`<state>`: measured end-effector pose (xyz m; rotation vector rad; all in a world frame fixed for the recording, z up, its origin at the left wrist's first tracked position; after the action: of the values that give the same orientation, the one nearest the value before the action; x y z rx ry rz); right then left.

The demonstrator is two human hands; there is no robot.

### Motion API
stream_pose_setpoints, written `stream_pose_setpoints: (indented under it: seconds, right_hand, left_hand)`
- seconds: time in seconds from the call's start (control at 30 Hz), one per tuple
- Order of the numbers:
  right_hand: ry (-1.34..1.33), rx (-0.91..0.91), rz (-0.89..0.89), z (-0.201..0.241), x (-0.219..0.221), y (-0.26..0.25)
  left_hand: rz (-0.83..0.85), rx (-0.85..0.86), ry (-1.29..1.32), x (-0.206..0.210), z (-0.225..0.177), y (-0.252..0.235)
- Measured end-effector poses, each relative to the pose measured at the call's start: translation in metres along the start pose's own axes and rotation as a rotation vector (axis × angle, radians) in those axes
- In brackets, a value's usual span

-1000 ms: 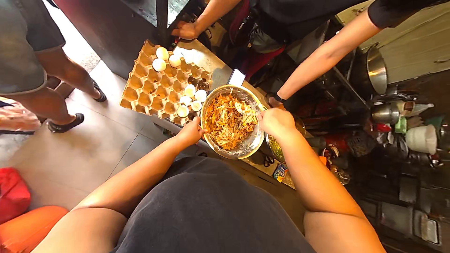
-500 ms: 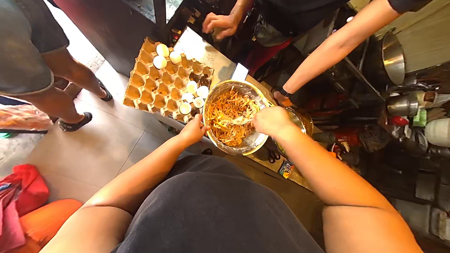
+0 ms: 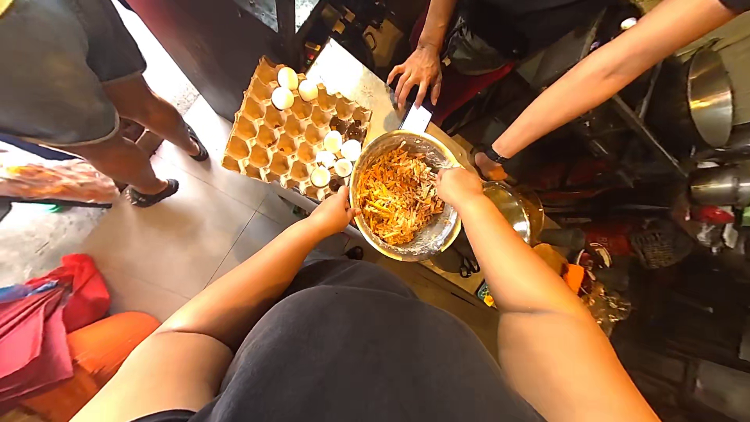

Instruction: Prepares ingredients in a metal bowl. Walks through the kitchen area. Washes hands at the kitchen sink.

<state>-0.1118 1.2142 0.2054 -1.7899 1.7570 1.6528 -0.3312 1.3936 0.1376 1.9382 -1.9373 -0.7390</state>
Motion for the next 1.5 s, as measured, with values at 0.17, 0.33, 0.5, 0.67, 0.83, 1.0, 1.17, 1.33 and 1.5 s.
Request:
stream_pose_setpoints:
  seconds: [0.17, 0.33, 0.5, 0.67, 0.83, 1.0, 1.17, 1.33, 1.5]
  right_hand:
    - [0.036, -0.280, -0.119, 0.017, -0.003, -0.008]
    - [0.087, -0.529, -0.288, 0.002, -0.010, 0.030]
    - [0.165, -0.519, -0.483, -0.031, -0.056, 0.070]
    - [0.114, -0.591, -0.544, 0.027, -0.076, 0.049]
    - [0.197, -0.445, -0.381, 0.048, -0.050, -0.011]
    - [0.273, -0.120, -0.016, -0.024, -0.009, 0.005]
    - [-0.068, 0.126, 0.171, -0.041, 0.051, 0.050]
    - [-0.201, 0.105, 0.189, -0.028, 0.048, 0.095]
    - [-0.069, 0.065, -0.003, -0.036, 0.000, 0.137]
  left_hand:
    - [-0.027, -0.038, 0.031, 0.002, -0.002, 0.001]
    - [-0.080, -0.019, 0.079, 0.004, -0.001, 0.003]
    - [-0.061, -0.041, 0.087, 0.005, 0.000, 0.002]
    - [-0.061, -0.051, 0.081, 0.005, -0.001, 0.002]
    - [-0.056, -0.066, 0.119, 0.005, 0.000, 0.005]
    - [-0.067, -0.070, 0.179, 0.008, 0.002, 0.005]
    - [-0.110, -0.077, 0.177, 0.011, 0.005, 0.002]
    - [-0.086, -0.084, 0.149, 0.008, 0.001, 0.004]
    - [-0.057, -0.092, 0.151, 0.007, -0.001, 0.005]
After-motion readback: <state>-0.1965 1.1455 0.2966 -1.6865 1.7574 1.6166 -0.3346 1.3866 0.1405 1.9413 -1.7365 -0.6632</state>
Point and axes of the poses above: each hand's wrist, its own y-axis away from the middle knuckle, its own x-axis out of the palm, z = x × y, the point moved 5 cm from there along -y, towards the middle knuckle, and after that the axes turned 9 degrees about y, right-handed, at the moved point
